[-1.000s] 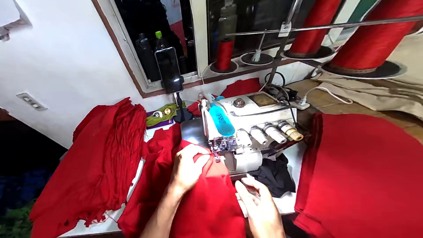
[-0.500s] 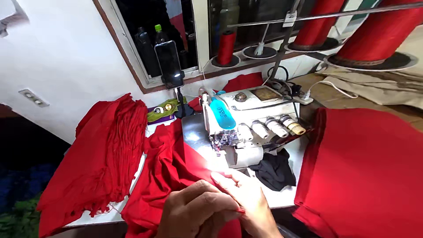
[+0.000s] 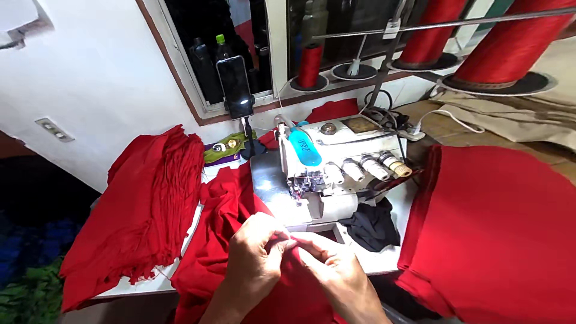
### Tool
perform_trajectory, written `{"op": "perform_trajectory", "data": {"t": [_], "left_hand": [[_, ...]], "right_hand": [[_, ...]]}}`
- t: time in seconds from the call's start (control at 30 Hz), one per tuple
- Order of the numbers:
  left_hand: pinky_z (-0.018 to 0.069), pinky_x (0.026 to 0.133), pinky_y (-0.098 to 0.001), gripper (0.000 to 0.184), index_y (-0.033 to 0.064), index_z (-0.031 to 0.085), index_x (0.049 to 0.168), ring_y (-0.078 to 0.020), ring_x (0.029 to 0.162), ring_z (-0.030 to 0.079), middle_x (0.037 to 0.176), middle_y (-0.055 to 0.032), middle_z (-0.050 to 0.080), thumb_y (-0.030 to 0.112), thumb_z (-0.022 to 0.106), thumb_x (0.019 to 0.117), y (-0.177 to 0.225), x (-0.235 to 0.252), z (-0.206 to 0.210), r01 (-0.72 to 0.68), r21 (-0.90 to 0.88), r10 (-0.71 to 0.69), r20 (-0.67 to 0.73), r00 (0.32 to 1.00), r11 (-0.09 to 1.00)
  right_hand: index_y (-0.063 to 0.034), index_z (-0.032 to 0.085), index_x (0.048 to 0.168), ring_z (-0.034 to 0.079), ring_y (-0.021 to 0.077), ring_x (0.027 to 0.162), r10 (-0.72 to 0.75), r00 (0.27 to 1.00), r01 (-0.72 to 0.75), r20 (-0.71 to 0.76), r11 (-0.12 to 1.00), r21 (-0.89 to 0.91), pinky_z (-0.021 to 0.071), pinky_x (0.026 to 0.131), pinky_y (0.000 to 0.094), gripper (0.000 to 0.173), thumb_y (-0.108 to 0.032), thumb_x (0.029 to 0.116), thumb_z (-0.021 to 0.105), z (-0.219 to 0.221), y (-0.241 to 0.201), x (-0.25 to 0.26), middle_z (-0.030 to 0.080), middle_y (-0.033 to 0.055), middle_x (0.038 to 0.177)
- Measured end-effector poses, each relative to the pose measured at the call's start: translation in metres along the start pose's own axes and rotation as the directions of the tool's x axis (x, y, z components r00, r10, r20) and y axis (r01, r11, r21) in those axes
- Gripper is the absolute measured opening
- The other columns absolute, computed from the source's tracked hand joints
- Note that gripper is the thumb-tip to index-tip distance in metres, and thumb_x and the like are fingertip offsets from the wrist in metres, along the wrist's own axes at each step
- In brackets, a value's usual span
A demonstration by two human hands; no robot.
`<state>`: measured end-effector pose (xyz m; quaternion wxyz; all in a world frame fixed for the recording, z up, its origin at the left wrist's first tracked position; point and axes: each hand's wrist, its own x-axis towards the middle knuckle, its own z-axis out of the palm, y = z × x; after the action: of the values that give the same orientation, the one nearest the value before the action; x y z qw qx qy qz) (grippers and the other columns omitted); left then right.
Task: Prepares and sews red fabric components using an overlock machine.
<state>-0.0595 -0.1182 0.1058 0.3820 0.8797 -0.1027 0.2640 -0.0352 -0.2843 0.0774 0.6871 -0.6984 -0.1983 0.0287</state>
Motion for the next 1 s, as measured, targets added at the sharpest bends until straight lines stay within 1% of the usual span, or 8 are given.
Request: {"op": "perform_trajectory", "data": {"t": [0.1,0.2,0.3,0.43,0.57,0.73,0.9,1.0], "left_hand": [[0.057,0.091,-0.0252,0.016,0.0074,0.076,0.103,-0.0096,0.103,0.068,0.109,-0.0047,0.073,0.017,0.069,0.0929,0.0,0.002,-0.004,0.023,-0.002,-0.023,0.114,0.993,1.0],[0.056,0.086,-0.0208,0.01,0.0082,0.077,0.092,-0.0065,0.093,0.068,0.094,-0.0016,0.073,0.012,0.067,0.0932,-0.003,0.003,-0.003,-0.005,-0.024,0.007,0.101,0.995,1.0],[0.0556,0.083,-0.019,0.01,0.0083,0.076,0.092,-0.0043,0.091,0.067,0.092,0.0003,0.071,0.011,0.066,0.0939,-0.005,0.0,-0.004,0.05,-0.057,-0.048,0.046,0.998,0.997],[0.0561,0.082,-0.0185,0.01,0.0093,0.076,0.093,-0.0027,0.089,0.067,0.091,0.0022,0.071,0.013,0.067,0.0938,-0.004,0.006,-0.004,0.081,-0.029,-0.081,0.009,0.997,0.996],[0.0558,0.078,-0.0188,0.011,0.0166,0.077,0.088,0.0012,0.086,0.066,0.089,0.0087,0.07,0.018,0.068,0.0935,0.003,0.038,-0.001,0.016,0.131,-0.017,0.005,1.0,0.991],[0.0568,0.081,-0.0372,0.01,0.0106,0.077,0.088,-0.0165,0.09,0.069,0.089,-0.0024,0.072,0.016,0.07,0.0913,-0.036,0.056,0.044,-0.005,0.205,-0.011,0.075,0.997,0.979],[0.055,0.092,-0.0366,0.015,0.0063,0.071,0.102,-0.0193,0.102,0.066,0.102,-0.0065,0.07,0.012,0.061,0.0925,-0.042,0.038,0.059,0.05,0.181,-0.06,0.048,0.997,0.982],[0.0531,0.095,-0.0402,0.018,0.0038,0.068,0.105,-0.023,0.107,0.064,0.108,-0.0107,0.066,0.015,0.057,0.0958,-0.041,0.048,0.06,0.087,0.209,-0.11,0.097,0.989,0.974]], "right_hand": [[-0.0048,0.075,0.11,0.073,0.0015,0.09,-0.145,0.989,0.142,-0.024,0.986,-0.086,0.0615,0.081,0.0191,0.022,-0.004,0.0914,0.063,0.003,0.002,-0.001,0.078,-0.0017,0.099],[-0.0063,0.067,0.106,0.073,0.0033,0.083,-0.128,0.978,0.119,-0.164,0.991,-0.067,0.0628,0.073,0.0201,0.017,-0.005,0.0897,0.07,0.011,0.004,-0.008,0.076,-0.0036,0.094],[-0.0084,0.074,0.099,0.068,-0.0007,0.076,-0.093,0.98,0.08,-0.177,0.994,-0.08,0.0577,0.069,0.0172,0.013,-0.021,0.0975,0.069,0.011,0.008,-0.019,0.073,-0.0055,0.087],[-0.0138,0.075,0.086,0.069,-0.0006,0.08,-0.113,0.969,0.072,-0.219,0.98,-0.184,0.0585,0.07,0.0175,0.014,-0.027,0.091,0.075,0.011,0.013,-0.013,0.074,-0.0049,0.091],[-0.0185,0.073,0.081,0.062,-0.0044,0.065,-0.098,0.938,-0.015,-0.333,0.947,-0.322,0.0522,0.057,0.0168,0.021,-0.039,0.0879,0.073,0.002,0.002,0.01,0.068,-0.0115,0.074],[-0.0133,0.072,0.094,0.063,0.0033,0.067,0.035,0.917,-0.176,-0.397,0.93,-0.324,0.0536,0.064,0.0267,0.025,-0.036,0.085,0.076,-0.009,0.032,0.028,0.067,-0.0065,0.075],[-0.0132,0.069,0.096,0.057,-0.0012,0.055,0.087,0.906,-0.182,-0.414,0.964,-0.195,0.0482,0.051,0.0182,0.025,-0.031,0.0829,0.079,-0.013,0.042,0.012,0.063,-0.0103,0.067],[-0.0134,0.069,0.096,0.057,-0.0015,0.055,0.088,0.899,-0.178,-0.428,0.969,-0.173,0.0475,0.05,0.0174,0.024,-0.03,0.0825,0.079,-0.012,0.041,0.02,0.063,-0.0102,0.066]]}}
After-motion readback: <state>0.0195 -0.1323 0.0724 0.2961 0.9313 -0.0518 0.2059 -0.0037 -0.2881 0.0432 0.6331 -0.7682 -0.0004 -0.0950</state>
